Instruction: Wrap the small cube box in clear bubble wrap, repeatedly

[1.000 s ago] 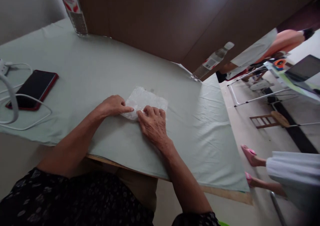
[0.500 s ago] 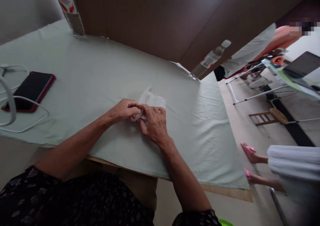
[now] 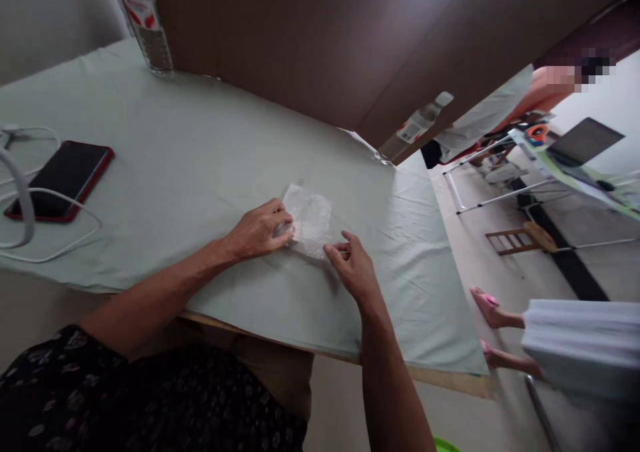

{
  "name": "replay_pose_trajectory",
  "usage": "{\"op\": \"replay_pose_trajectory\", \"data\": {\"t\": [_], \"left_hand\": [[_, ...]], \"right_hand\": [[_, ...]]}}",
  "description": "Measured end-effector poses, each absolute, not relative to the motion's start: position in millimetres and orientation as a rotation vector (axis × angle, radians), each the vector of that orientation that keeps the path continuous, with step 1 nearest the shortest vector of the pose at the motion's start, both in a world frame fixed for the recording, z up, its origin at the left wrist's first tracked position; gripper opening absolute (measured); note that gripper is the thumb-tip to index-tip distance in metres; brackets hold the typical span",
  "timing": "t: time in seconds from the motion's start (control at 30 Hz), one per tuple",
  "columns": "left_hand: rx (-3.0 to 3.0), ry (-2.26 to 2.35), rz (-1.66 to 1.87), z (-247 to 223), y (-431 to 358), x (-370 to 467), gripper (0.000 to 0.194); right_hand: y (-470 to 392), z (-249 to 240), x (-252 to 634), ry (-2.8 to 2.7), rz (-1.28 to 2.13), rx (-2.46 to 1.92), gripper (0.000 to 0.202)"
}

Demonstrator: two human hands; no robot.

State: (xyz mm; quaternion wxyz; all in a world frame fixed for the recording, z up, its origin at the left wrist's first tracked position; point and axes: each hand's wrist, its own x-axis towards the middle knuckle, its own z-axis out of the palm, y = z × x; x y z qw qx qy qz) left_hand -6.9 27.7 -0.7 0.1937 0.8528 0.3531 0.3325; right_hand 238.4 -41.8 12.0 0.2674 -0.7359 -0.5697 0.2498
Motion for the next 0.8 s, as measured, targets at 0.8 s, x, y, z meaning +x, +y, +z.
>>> {"op": "replay_pose_trajectory", "data": {"t": [0.8], "left_hand": [[1.991, 1.026, 0.795, 13.3, 23.7, -2.3, 0.042]], "right_hand": [[-39.0, 23.8, 165.9, -1.883, 0.6, -1.503, 0.056]]}}
